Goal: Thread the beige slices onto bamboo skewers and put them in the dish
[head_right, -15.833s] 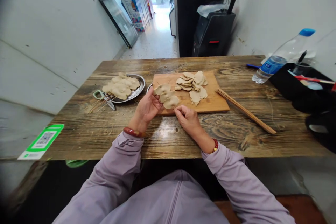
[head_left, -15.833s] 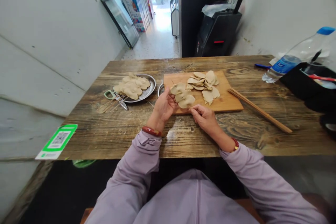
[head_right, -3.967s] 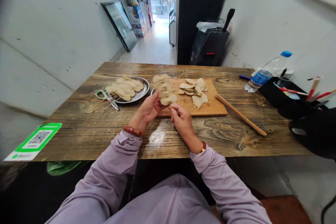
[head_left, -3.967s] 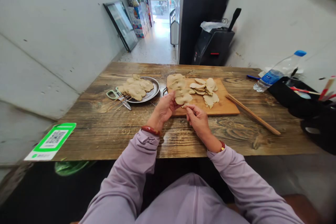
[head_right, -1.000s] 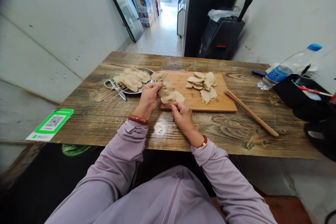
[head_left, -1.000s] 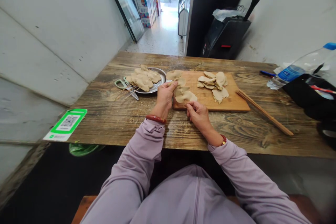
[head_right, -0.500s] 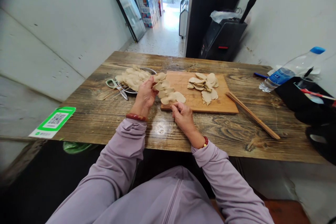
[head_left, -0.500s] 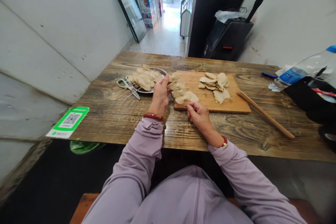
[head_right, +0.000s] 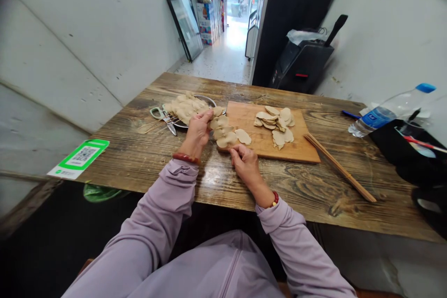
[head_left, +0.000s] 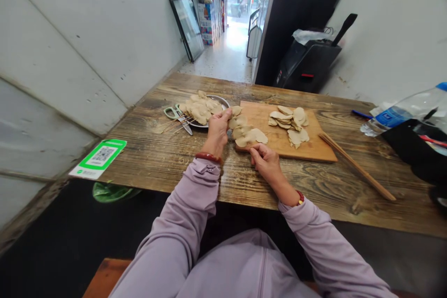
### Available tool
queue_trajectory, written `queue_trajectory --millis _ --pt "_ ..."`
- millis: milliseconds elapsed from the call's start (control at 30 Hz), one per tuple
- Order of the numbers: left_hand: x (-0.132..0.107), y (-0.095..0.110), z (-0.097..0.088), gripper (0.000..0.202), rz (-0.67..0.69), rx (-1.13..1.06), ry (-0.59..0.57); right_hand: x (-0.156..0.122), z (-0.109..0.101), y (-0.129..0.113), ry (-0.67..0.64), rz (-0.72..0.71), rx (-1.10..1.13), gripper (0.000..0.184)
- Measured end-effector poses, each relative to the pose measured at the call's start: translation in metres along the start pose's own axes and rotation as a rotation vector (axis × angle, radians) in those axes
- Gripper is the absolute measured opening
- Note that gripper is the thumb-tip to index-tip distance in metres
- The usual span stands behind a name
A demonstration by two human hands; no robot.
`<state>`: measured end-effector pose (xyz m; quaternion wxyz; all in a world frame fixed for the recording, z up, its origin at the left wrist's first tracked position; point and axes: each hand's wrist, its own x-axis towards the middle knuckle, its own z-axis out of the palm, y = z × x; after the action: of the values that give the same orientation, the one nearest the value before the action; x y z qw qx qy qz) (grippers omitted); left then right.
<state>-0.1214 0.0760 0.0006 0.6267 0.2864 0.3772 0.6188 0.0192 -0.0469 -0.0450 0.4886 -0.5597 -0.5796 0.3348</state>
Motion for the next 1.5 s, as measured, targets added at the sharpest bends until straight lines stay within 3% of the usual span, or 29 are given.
queue_trajectory --millis 500,733,867,1133,1500 --pt "-0.007 0.001 0.004 0.026 -0.005 0.016 -0.023 0.001 0.000 0.001 0.018 0.033 0.031 0.033" --pt "-0.006 -0.001 0.006 0.026 -0.100 -0.025 -0.124 0.004 0.000 0.002 0.059 0.098 0.158 0.041" --pt "-0.010 -0.003 0.009 0.020 -0.084 0.017 -0.185 0.005 -0.001 0.001 0.069 0.078 0.130 0.040" --pt "-0.010 -0.006 0.009 0.012 0.072 0.156 -0.065 0.004 -0.003 0.002 0.079 0.000 -0.024 0.031" --pt "-0.017 -0.004 0.018 0.024 -0.180 -0.014 -0.158 0.007 -0.001 0.002 0.121 0.058 0.082 0.035"
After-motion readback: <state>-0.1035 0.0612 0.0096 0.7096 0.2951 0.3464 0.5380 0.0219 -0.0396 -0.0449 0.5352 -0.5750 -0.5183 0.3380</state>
